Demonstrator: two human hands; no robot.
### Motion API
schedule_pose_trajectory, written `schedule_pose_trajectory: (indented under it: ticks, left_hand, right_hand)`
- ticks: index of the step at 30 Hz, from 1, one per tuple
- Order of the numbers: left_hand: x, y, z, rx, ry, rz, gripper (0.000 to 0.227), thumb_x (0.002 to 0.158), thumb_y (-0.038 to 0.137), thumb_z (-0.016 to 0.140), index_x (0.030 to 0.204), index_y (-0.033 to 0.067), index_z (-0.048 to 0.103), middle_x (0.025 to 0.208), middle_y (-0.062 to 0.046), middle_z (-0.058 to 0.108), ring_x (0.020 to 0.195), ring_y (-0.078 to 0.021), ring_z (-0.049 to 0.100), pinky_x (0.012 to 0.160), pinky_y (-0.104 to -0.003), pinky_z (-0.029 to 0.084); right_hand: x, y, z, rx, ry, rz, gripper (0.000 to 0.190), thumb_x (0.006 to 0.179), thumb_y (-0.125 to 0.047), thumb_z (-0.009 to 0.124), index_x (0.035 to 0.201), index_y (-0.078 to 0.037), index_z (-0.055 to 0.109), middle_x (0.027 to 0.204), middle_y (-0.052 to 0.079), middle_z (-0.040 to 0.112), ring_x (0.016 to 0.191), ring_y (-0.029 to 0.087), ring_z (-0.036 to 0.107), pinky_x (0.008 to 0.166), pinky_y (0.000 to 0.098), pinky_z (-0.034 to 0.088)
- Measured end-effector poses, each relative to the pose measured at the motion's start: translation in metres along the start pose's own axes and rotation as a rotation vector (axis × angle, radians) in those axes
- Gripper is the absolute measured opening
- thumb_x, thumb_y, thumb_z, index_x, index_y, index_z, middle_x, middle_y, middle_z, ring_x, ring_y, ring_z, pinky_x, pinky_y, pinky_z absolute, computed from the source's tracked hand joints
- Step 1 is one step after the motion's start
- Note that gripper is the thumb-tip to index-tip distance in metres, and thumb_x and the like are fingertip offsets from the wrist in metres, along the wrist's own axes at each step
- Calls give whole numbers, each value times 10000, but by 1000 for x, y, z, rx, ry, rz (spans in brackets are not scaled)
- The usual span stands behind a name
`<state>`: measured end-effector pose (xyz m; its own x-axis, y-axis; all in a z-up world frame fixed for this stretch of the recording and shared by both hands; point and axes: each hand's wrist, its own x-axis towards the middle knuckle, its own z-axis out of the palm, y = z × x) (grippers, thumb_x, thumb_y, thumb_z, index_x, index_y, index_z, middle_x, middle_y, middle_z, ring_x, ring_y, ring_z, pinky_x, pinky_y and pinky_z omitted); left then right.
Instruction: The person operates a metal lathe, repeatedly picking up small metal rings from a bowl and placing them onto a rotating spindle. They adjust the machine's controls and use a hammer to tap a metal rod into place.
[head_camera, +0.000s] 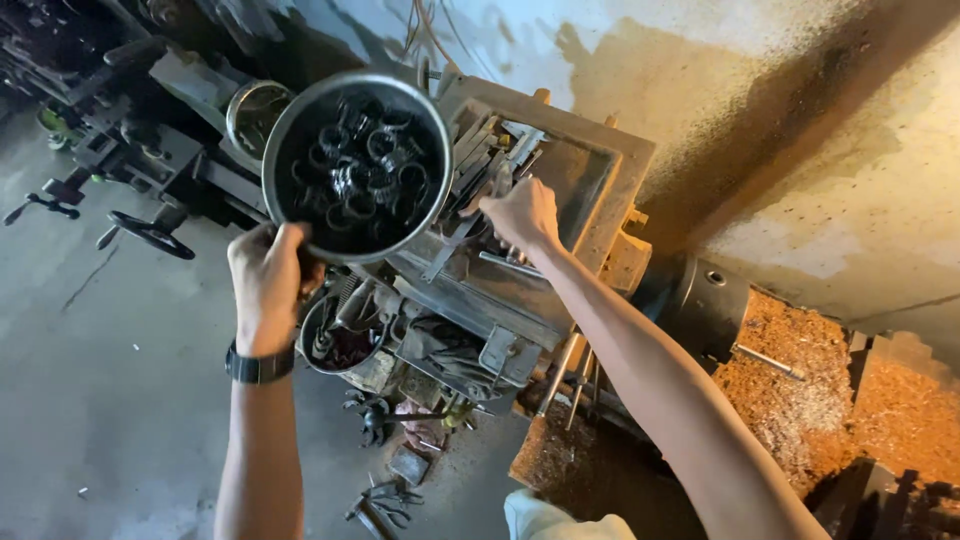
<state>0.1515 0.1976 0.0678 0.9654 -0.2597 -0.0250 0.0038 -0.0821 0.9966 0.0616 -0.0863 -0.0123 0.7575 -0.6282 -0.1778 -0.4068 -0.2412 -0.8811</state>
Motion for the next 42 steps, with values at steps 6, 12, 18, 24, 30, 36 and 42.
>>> schedule_pose_trajectory:
  ticks: [6, 12, 18, 24, 30, 36, 42]
  left_hand:
    - [-17, -18, -17, -20, 20, -6, 236, 962, 114, 611, 765, -16, 625, 614, -43, 596, 440, -105, 513, 390, -254, 336]
    - [-18, -8, 10, -15, 22, -53, 180, 947, 88, 623, 805, -20, 649, 650, -27, 619, 445, -100, 518, 386, -258, 345]
    - [-1, 10, 98, 84, -200, 79, 183, 933, 101, 641, 830, -40, 697, 601, -27, 640, 437, -99, 590, 382, -241, 413]
    - [14, 29, 179, 79, -526, 63, 333, 988, 206, 658, 752, -29, 661, 531, -32, 566, 379, -89, 474, 354, -267, 320]
    - [110, -79, 252, 286, -753, 463, 187, 944, 102, 607, 846, -22, 706, 673, -24, 674, 590, -106, 620, 522, -322, 483]
    - [139, -124, 344, 655, -318, 906, 178, 961, 90, 647, 834, -8, 724, 803, -235, 714, 771, -427, 688, 673, -533, 527]
    - [123, -106, 364, 788, -535, 571, 178, 797, 97, 676, 938, 75, 783, 832, -223, 710, 795, -395, 708, 710, -471, 580]
  right_hand:
    - [27, 15, 16, 41, 45, 152, 345, 821, -183, 765, 560, 16, 658, 543, 102, 686, 445, 169, 692, 409, 308, 592]
    - [-10, -13, -59, 138, -104, 10, 472, 979, -445, 595, 971, 2, 749, 657, 103, 674, 453, 132, 574, 429, 311, 513]
    - [-54, -42, -122, 98, -174, -287, 454, 969, -426, 565, 1186, -42, 674, 690, 81, 728, 442, 102, 607, 440, 264, 549]
    - [-40, 1, -188, 150, 113, -86, 257, 937, -100, 560, 1098, 93, 612, 747, 147, 700, 500, 165, 663, 422, 324, 575]
    - [-44, 59, -254, 219, 201, -86, 195, 896, -18, 517, 1036, 74, 617, 730, 170, 669, 482, 213, 636, 395, 351, 547]
    - [-56, 84, -273, 254, 340, -10, 142, 917, -35, 557, 985, 88, 578, 728, 165, 653, 493, 230, 642, 404, 359, 530]
    - [-54, 96, -267, 291, 367, 29, 151, 922, -48, 560, 1005, 78, 558, 738, 181, 665, 507, 249, 664, 408, 365, 541]
